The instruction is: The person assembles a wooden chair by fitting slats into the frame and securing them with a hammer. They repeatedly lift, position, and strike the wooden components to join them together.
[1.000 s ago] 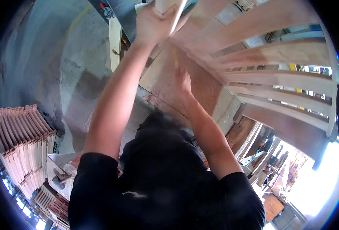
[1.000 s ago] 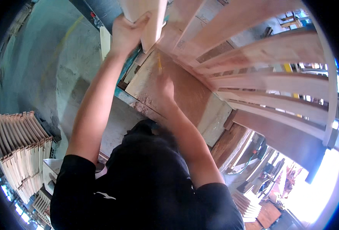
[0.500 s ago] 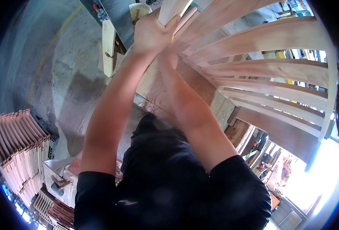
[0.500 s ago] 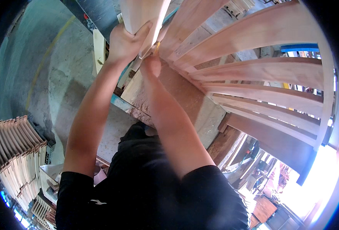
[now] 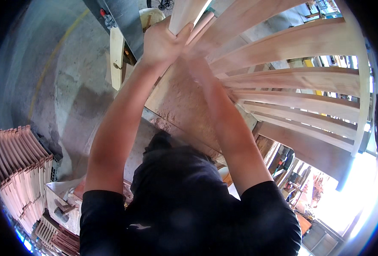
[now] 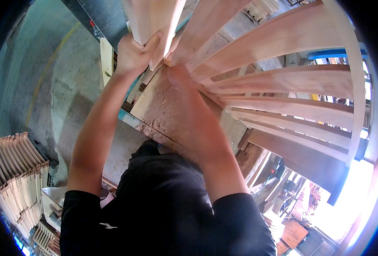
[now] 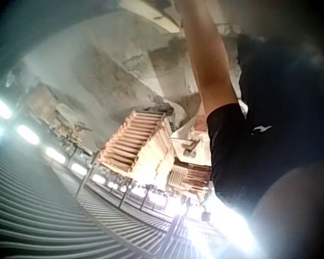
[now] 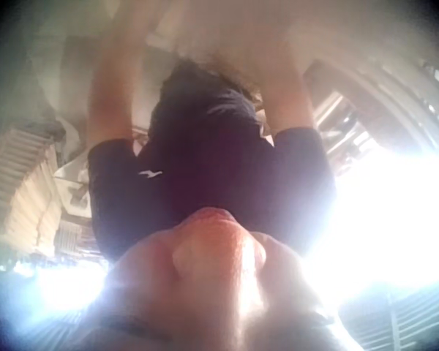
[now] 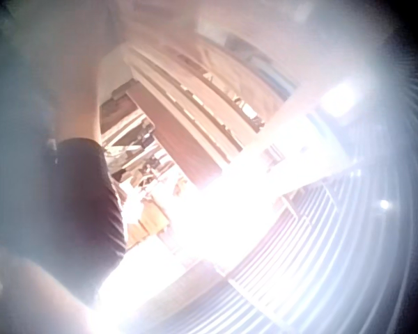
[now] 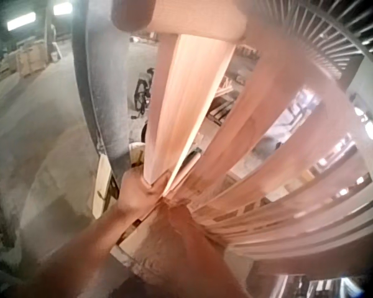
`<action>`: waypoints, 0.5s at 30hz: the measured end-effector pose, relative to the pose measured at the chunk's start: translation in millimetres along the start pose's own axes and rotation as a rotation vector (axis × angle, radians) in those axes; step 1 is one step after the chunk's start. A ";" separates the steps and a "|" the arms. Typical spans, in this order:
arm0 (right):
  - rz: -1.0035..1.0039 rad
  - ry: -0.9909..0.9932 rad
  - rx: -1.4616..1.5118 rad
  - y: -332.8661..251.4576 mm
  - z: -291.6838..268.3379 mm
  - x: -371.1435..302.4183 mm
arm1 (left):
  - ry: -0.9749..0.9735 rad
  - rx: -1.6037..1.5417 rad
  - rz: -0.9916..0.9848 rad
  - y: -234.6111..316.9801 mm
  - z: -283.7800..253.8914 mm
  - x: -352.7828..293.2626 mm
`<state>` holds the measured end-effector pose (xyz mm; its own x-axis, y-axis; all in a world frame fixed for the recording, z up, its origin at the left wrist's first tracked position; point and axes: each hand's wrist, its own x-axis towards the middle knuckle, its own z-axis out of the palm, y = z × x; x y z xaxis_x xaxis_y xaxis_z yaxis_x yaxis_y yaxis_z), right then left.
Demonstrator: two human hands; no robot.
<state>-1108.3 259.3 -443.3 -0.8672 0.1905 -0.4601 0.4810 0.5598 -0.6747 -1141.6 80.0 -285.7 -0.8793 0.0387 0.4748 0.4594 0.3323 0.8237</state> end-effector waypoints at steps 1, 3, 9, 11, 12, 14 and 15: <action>0.002 0.017 -0.003 2.1 2.9 -3.2 | -0.022 0.014 -0.013 1.1 -0.8 1.2; -0.004 0.047 -0.005 4.5 3.5 -5.8 | -0.072 0.047 -0.044 5.3 -3.4 1.7; -0.018 -0.019 0.031 18.4 -11.7 -46.5 | -0.001 0.022 0.007 -2.2 4.4 -4.4; -0.026 -0.206 0.096 30.1 -30.6 -87.8 | -0.040 -0.015 -0.079 12.9 2.4 -6.9; -0.021 -0.322 0.140 37.3 -39.9 -115.1 | -0.056 -0.027 -0.118 19.7 -0.8 -6.4; 0.012 -0.394 0.233 57.5 -55.3 -174.1 | -0.066 0.073 -0.079 8.2 -1.2 -4.9; 0.040 -0.363 0.276 67.6 -61.4 -205.8 | -0.055 0.153 -0.076 -12.6 0.7 -4.8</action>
<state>-905.3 307.4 -358.8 -0.7695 -0.1149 -0.6283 0.5724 0.3123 -0.7582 -1143.3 76.3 -298.6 -0.9184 0.0581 0.3914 0.3702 0.4754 0.7981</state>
